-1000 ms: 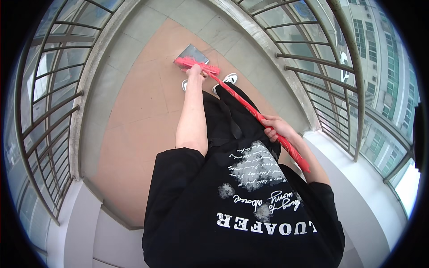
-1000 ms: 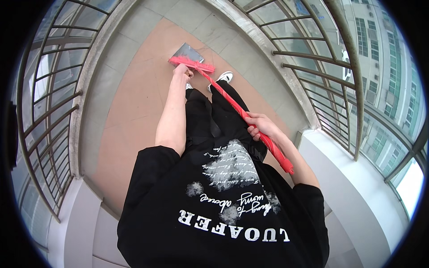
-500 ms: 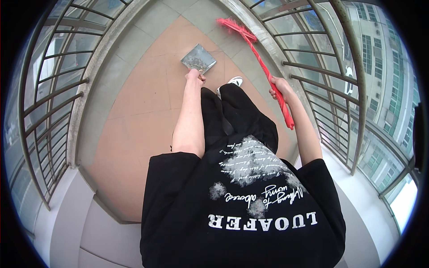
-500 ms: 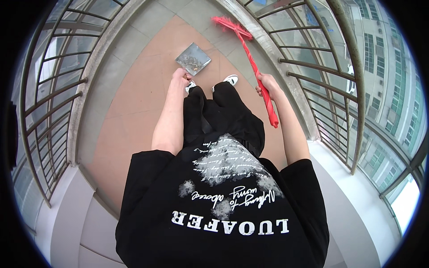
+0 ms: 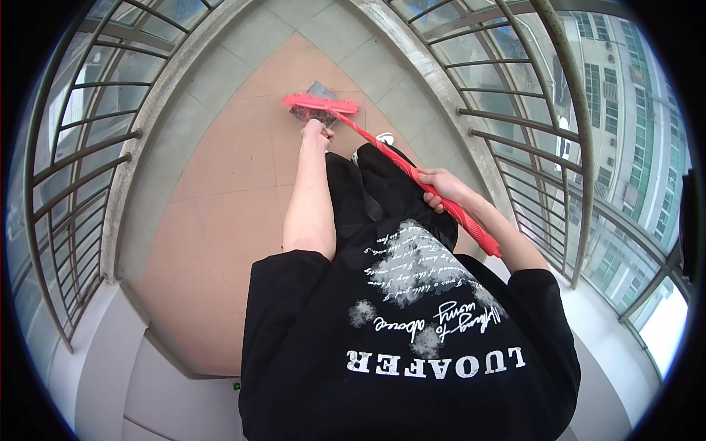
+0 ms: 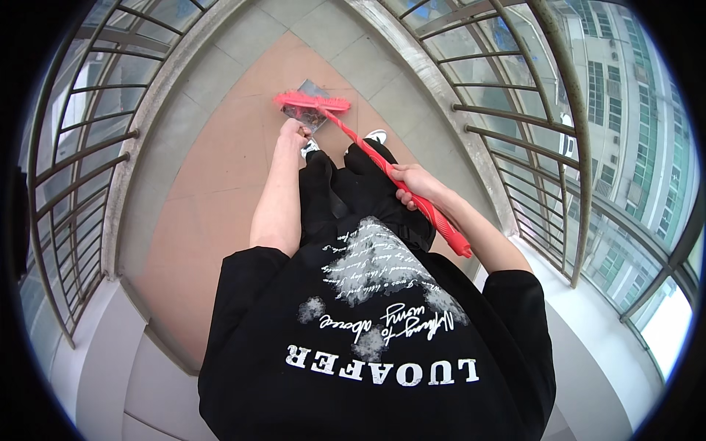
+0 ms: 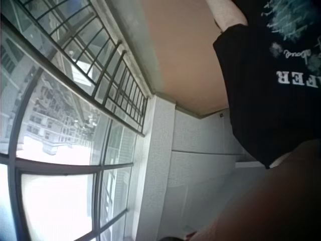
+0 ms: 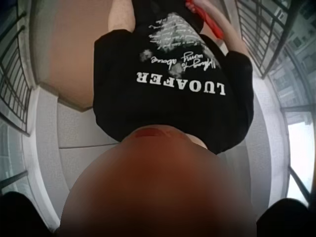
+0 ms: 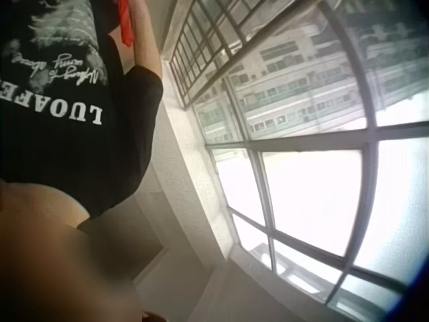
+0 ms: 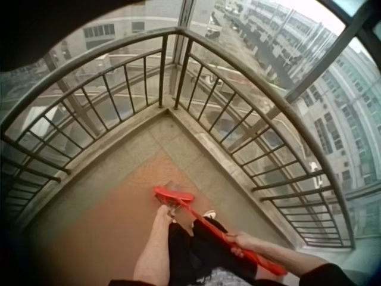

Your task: Sweep a concrete staircase using a broom and a dustpan.

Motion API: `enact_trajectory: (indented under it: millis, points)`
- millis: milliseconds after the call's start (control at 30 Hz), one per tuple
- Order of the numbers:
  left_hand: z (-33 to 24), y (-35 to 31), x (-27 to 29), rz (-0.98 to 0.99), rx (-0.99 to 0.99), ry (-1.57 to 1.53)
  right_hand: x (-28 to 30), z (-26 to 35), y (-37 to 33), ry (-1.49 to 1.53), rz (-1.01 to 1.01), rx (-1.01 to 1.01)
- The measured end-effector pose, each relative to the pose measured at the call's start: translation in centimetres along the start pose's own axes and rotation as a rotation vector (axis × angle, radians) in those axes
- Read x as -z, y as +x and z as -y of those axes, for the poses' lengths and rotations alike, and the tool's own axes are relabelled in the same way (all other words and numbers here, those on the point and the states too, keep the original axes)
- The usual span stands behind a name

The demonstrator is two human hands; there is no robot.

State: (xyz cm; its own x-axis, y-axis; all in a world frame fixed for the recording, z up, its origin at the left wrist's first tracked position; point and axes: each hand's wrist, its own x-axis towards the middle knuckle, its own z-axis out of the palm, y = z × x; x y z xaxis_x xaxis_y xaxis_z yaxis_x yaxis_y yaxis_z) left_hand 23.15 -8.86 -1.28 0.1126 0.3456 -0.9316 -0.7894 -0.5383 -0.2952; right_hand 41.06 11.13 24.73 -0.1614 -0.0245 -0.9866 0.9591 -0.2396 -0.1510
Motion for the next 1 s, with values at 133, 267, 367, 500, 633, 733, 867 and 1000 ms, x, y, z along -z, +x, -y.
enact_trajectory:
  millis: [133, 267, 367, 500, 633, 733, 867, 1000]
  points:
    - [-0.1, -0.2, 0.7, 0.033, -0.045, 0.018, 0.4, -2.7, -2.6, -0.023, -0.085, 0.036]
    - [-0.7, 0.0, 0.4, 0.066, -0.096, 0.045, 0.7, -3.4, -3.7, 0.102, -0.095, 0.080]
    - [-1.0, -0.2, 0.1, 0.096, -0.141, 0.063, 0.4, -2.7, -3.6, 0.095, -0.125, 0.170]
    - [-2.8, -0.4, -0.1, 0.137, -0.223, 0.048, 0.0, 0.2, -3.3, -0.038, -0.226, 0.294]
    - [-2.6, 0.3, 0.2, 0.145, -0.294, 0.034, 1.8, 4.6, -1.6, -0.125, -0.223, 0.340]
    - [-5.0, 0.9, -4.7, 0.172, -0.391, -0.043, 5.3, 14.9, 1.4, -0.251, -0.186, 0.411]
    - [-4.3, 0.8, -6.9, 0.106, -0.323, -0.159, 8.3, 23.5, 6.0, -0.366, -0.141, 0.458]
    - [-4.1, 1.1, -13.3, 0.012, -0.225, -0.237, 10.9, 35.3, 11.4, -0.411, -0.151, 0.573]
